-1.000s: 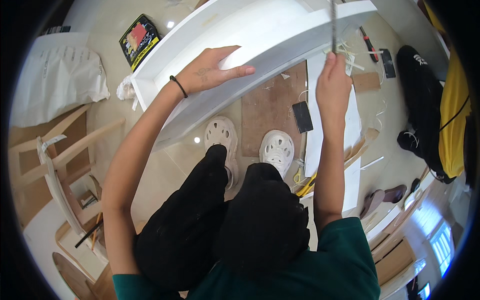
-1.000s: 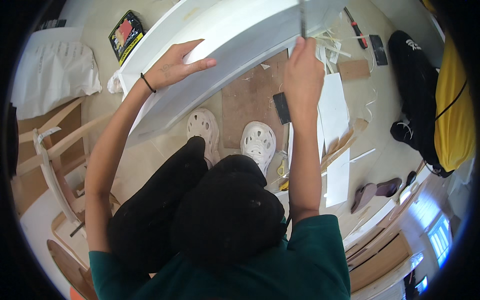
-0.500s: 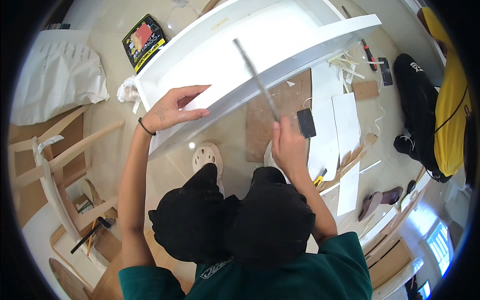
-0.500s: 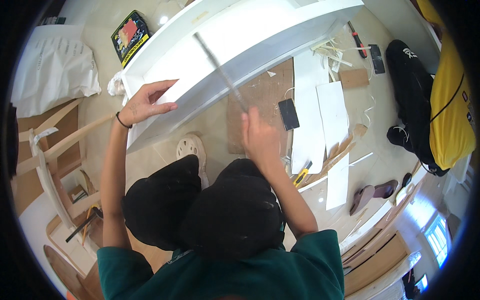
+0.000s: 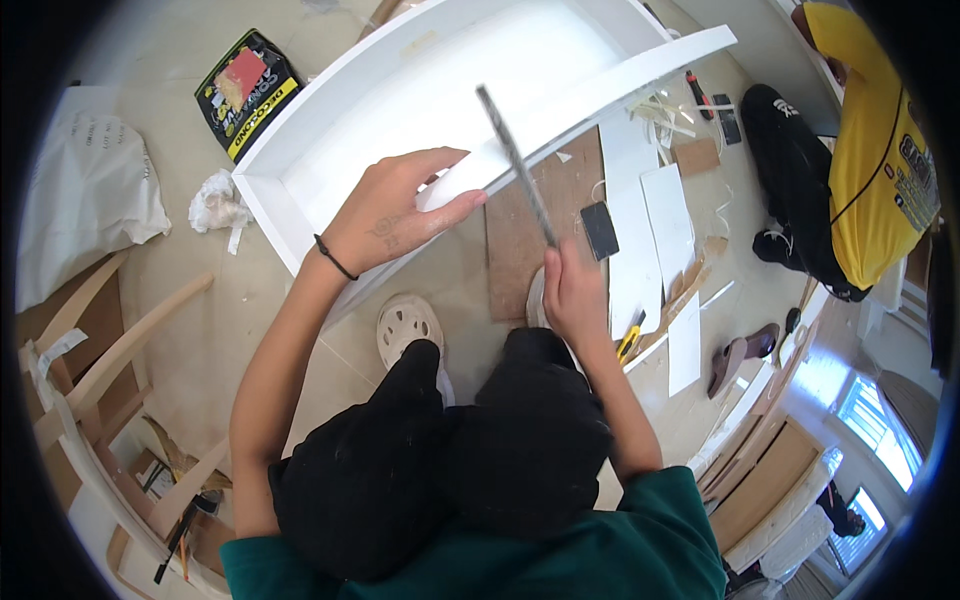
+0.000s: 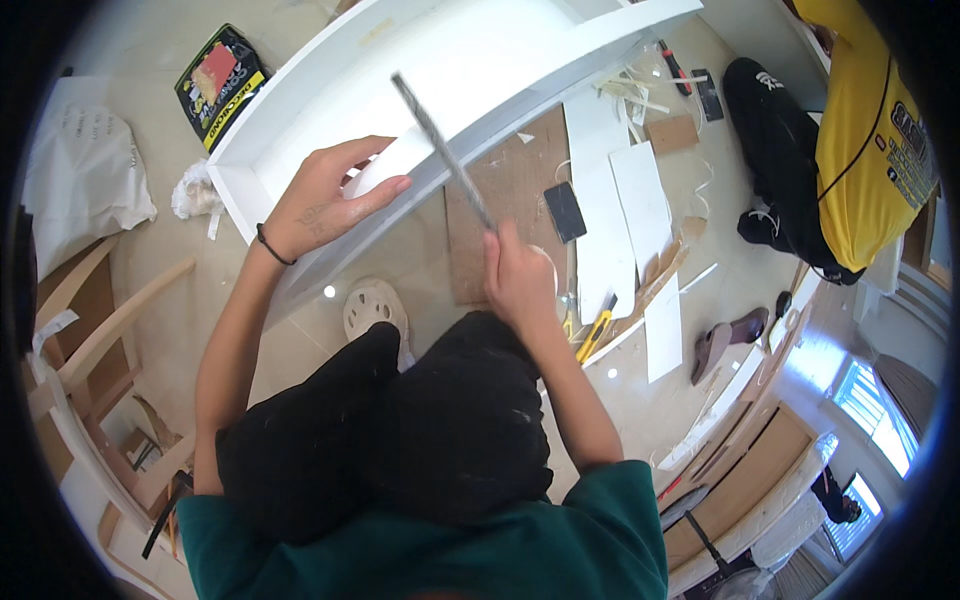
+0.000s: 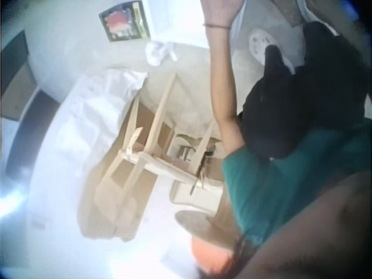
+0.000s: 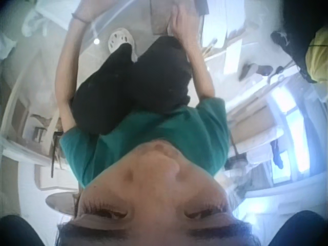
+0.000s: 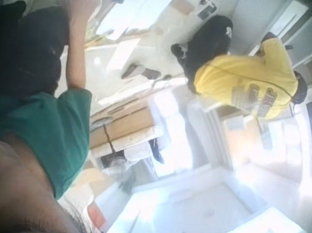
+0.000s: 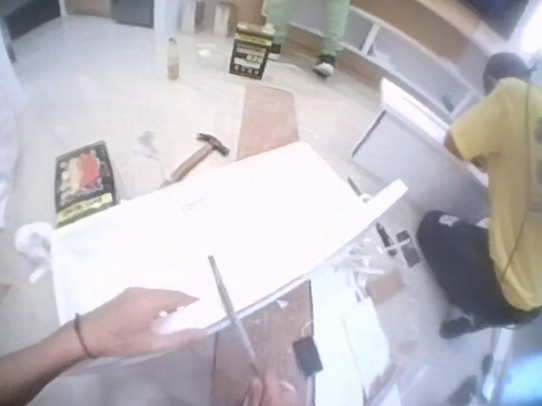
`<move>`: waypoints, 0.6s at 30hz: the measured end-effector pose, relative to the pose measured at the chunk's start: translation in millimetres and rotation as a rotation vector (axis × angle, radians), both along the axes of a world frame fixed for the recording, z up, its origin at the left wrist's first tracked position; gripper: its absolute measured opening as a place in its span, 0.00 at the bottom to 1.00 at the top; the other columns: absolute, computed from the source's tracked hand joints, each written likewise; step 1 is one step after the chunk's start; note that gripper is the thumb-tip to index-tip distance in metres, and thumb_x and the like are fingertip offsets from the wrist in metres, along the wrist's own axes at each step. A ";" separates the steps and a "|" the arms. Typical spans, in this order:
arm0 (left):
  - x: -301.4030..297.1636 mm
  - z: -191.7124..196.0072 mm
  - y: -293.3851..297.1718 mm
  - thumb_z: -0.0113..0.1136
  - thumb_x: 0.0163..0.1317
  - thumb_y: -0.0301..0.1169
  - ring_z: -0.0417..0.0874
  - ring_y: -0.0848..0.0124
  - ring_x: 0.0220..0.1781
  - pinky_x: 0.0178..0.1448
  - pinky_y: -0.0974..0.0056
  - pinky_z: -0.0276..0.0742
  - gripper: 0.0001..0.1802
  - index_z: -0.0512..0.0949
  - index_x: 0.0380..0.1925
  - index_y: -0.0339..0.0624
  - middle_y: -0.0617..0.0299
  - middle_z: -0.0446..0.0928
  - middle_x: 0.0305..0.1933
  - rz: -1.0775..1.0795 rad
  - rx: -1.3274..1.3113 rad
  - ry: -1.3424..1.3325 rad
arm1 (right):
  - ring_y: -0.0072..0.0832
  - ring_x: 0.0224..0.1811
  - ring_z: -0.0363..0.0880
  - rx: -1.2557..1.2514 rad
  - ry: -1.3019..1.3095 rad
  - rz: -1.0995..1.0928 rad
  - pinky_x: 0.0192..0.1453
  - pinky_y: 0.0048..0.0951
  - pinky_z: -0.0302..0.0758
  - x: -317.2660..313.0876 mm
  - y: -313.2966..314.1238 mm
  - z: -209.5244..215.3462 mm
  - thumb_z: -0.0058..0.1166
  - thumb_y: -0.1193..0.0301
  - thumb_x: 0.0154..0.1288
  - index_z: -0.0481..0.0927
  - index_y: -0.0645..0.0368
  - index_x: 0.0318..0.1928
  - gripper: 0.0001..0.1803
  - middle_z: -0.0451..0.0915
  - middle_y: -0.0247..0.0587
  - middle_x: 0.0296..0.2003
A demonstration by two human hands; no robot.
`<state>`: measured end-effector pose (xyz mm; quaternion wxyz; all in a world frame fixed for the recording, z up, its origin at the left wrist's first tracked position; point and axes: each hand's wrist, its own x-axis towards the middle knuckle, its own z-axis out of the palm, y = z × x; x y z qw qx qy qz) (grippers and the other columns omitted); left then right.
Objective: The person smooths the edges of a white furniture drawer using a sanding block and a metal file. They alternate between filing and sanding the drawer's edges while sitting on the floor.
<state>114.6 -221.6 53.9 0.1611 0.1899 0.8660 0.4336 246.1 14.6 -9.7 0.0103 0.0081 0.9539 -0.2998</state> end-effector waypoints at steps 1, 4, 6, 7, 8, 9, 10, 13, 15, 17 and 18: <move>1.5 4.3 -5.6 0.70 0.59 0.40 0.83 0.66 0.37 0.45 0.65 0.80 0.27 0.80 0.54 0.32 0.50 0.85 0.44 -0.016 0.021 -0.055 | 0.59 0.22 0.77 -0.060 0.000 -0.068 0.24 0.51 0.68 -10.1 -2.5 4.7 0.45 0.65 0.78 0.71 0.61 0.42 0.11 0.74 0.59 0.18; 9.7 -0.8 -25.8 0.69 0.57 0.36 0.82 0.70 0.37 0.45 0.66 0.79 0.28 0.79 0.55 0.31 0.49 0.85 0.43 -0.053 0.146 -0.078 | 0.61 0.23 0.77 -0.299 0.002 -0.254 0.24 0.52 0.67 -49.7 -10.4 16.0 0.43 0.65 0.79 0.71 0.62 0.41 0.13 0.73 0.61 0.19; 14.4 -1.8 -32.7 0.69 0.56 0.33 0.81 0.72 0.37 0.45 0.68 0.78 0.28 0.79 0.56 0.31 0.48 0.85 0.42 -0.065 0.189 -0.094 | 0.61 0.22 0.77 -0.197 0.015 -0.222 0.24 0.52 0.67 -37.0 -15.3 10.2 0.44 0.65 0.78 0.71 0.62 0.41 0.12 0.74 0.61 0.19; 15.3 3.8 -34.1 0.69 0.56 0.32 0.81 0.73 0.36 0.45 0.68 0.78 0.28 0.79 0.56 0.30 0.48 0.84 0.41 -0.061 0.180 -0.124 | 0.60 0.22 0.77 -0.143 0.020 -0.202 0.24 0.52 0.67 -26.2 -17.9 3.8 0.45 0.65 0.78 0.71 0.62 0.41 0.12 0.74 0.61 0.18; 14.4 6.8 -33.3 0.68 0.56 0.30 0.81 0.74 0.36 0.45 0.69 0.78 0.27 0.78 0.57 0.30 0.48 0.84 0.40 -0.057 0.174 -0.153 | 0.58 0.21 0.77 -0.036 0.048 -0.121 0.23 0.51 0.69 -11.1 -21.7 -4.2 0.46 0.64 0.77 0.70 0.62 0.41 0.12 0.75 0.60 0.18; 13.2 5.9 -32.0 0.68 0.57 0.30 0.81 0.74 0.36 0.46 0.68 0.78 0.27 0.79 0.56 0.30 0.49 0.84 0.39 -0.051 0.172 -0.157 | 0.58 0.21 0.77 -0.039 0.057 -0.082 0.23 0.51 0.69 -1.0 -23.3 -8.0 0.47 0.64 0.77 0.70 0.62 0.41 0.13 0.74 0.59 0.18; 13.4 4.5 -31.0 0.68 0.57 0.30 0.82 0.73 0.36 0.46 0.68 0.78 0.27 0.79 0.56 0.30 0.49 0.84 0.38 -0.043 0.164 -0.163 | 0.58 0.21 0.77 -0.049 0.064 -0.041 0.23 0.51 0.69 5.7 -28.8 -8.3 0.47 0.63 0.77 0.69 0.62 0.40 0.13 0.74 0.59 0.17; 15.0 4.3 -29.0 0.68 0.58 0.31 0.83 0.72 0.35 0.47 0.67 0.79 0.26 0.79 0.55 0.29 0.49 0.84 0.37 -0.027 0.164 -0.156 | 0.57 0.20 0.77 -0.084 0.041 -0.104 0.23 0.51 0.69 -11.8 -25.7 -8.1 0.46 0.63 0.77 0.69 0.62 0.40 0.13 0.74 0.58 0.16; 18.6 4.7 -31.6 0.68 0.59 0.31 0.83 0.70 0.35 0.48 0.67 0.79 0.25 0.79 0.55 0.29 0.48 0.84 0.38 -0.020 0.160 -0.134 | 0.57 0.21 0.77 -0.182 -0.015 -0.254 0.23 0.50 0.70 -37.1 -26.9 6.2 0.46 0.64 0.77 0.69 0.61 0.39 0.12 0.73 0.58 0.16; 18.4 2.5 -32.0 0.68 0.59 0.32 0.84 0.68 0.35 0.48 0.67 0.79 0.25 0.79 0.54 0.29 0.46 0.85 0.38 -0.023 0.157 -0.092 | 0.58 0.22 0.77 -0.129 0.022 -0.184 0.24 0.50 0.70 -27.3 -30.7 2.6 0.46 0.65 0.76 0.70 0.62 0.40 0.12 0.74 0.58 0.17; 18.9 0.6 -32.2 0.68 0.60 0.33 0.85 0.66 0.35 0.48 0.66 0.79 0.25 0.80 0.54 0.29 0.45 0.85 0.39 -0.023 0.147 -0.085 | 0.58 0.22 0.77 -0.089 0.023 -0.131 0.24 0.51 0.70 -10.4 -35.8 -1.8 0.46 0.65 0.77 0.70 0.62 0.40 0.12 0.74 0.58 0.17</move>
